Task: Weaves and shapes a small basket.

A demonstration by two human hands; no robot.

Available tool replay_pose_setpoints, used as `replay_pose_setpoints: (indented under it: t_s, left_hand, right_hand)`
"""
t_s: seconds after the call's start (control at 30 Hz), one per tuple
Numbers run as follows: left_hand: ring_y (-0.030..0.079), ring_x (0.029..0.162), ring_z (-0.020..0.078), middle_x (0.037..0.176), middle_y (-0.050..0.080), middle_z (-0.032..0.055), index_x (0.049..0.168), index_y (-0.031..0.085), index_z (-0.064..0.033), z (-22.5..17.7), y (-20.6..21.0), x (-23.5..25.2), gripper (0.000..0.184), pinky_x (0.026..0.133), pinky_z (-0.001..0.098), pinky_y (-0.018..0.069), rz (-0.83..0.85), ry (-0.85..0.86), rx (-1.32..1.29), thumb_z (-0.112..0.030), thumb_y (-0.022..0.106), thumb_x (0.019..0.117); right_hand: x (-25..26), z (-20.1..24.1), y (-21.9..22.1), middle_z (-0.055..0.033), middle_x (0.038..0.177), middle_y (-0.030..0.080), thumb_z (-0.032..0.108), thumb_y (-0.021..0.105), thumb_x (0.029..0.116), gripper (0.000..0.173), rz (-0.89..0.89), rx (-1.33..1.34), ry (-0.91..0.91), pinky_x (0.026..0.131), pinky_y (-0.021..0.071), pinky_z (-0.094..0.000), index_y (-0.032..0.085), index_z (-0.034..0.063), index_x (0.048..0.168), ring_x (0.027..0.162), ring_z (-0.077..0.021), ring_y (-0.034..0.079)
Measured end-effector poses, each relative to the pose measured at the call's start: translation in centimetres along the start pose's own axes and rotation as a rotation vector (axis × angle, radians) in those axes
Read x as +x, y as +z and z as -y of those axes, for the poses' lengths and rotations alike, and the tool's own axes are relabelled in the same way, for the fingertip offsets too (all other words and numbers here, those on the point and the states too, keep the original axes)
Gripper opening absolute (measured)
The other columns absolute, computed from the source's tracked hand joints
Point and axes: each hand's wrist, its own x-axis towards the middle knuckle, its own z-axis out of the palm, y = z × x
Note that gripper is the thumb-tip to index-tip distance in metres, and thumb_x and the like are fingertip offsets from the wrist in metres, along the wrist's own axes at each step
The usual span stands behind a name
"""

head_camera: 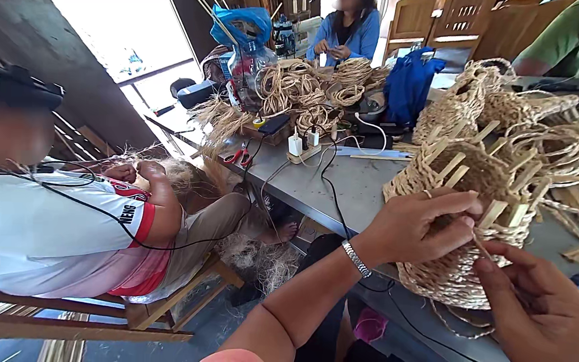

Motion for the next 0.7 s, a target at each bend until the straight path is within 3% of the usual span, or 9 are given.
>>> replay_pose_setpoints:
  t_s: [0.23, 0.4, 0.57, 0.63, 0.7]
  left_hand:
    - [0.068, 0.082, 0.0181, 0.095, 0.072, 0.0141, 0.102, 0.073, 0.0055, 0.2, -0.1, 0.1, 0.022, 0.071, 0.0386, 0.0566, 0.017, 0.006, -0.027, -0.006, 0.055, 0.0955]
    - [0.069, 0.097, 0.0222, 0.105, 0.071, 0.0169, 0.111, 0.07, 0.0083, 0.4, -0.4, -0.2, 0.029, 0.083, 0.0415, 0.057, 0.1, 0.023, -0.079, -0.012, 0.058, 0.0937]
    - [0.069, 0.094, 0.0207, 0.103, 0.07, 0.0164, 0.107, 0.07, 0.0074, 0.6, -0.4, -0.1, 0.023, 0.082, 0.0395, 0.0578, 0.087, 0.009, -0.106, -0.011, 0.061, 0.0967]
    - [0.068, 0.091, 0.0186, 0.101, 0.07, 0.0144, 0.104, 0.07, 0.0057, 0.6, -0.3, -0.2, 0.02, 0.079, 0.0372, 0.0591, 0.074, 0.024, -0.109, -0.011, 0.061, 0.0967]
    - [0.067, 0.088, 0.0147, 0.103, 0.068, 0.0113, 0.105, 0.069, 0.0023, 0.8, 0.0, -0.3, 0.017, 0.075, 0.0332, 0.0607, 0.081, 0.022, -0.114, -0.012, 0.061, 0.0993]
  right_hand:
    - [0.2, -0.2, -0.8, 0.003, 0.078, 0.06, 0.018, 0.055, 0.1065, 0.031, 0.061, 0.021, 0.014, 0.058, 0.0402, -0.0089, 0.062, -0.0068, 0.124, 0.063, 0.0097, 0.046]
    - [0.0, -0.5, -1.1, 0.0063, 0.081, 0.062, 0.013, 0.055, 0.1057, 0.028, 0.063, 0.097, 0.024, 0.06, 0.0428, -0.0076, 0.061, -0.0065, 0.124, 0.066, 0.0116, 0.05]
    - [0.2, -0.8, -2.5, -0.0025, 0.093, 0.068, 0.014, 0.054, 0.1059, 0.029, 0.038, 0.025, 0.015, 0.07, 0.0501, -0.0103, 0.063, -0.0101, 0.12, 0.077, 0.0081, 0.059]
    - [0.1, -0.8, -3.5, -0.006, 0.098, 0.071, 0.019, 0.057, 0.1058, 0.029, -0.011, -0.053, 0.0, 0.074, 0.0534, -0.0136, 0.068, -0.005, 0.118, 0.082, 0.0033, 0.063]
    - [0.2, -0.6, -4.2, -0.0036, 0.097, 0.071, 0.026, 0.059, 0.1043, 0.028, -0.107, -0.168, -0.027, 0.068, 0.0524, -0.0136, 0.073, 0.0036, 0.114, 0.078, 0.0021, 0.062]
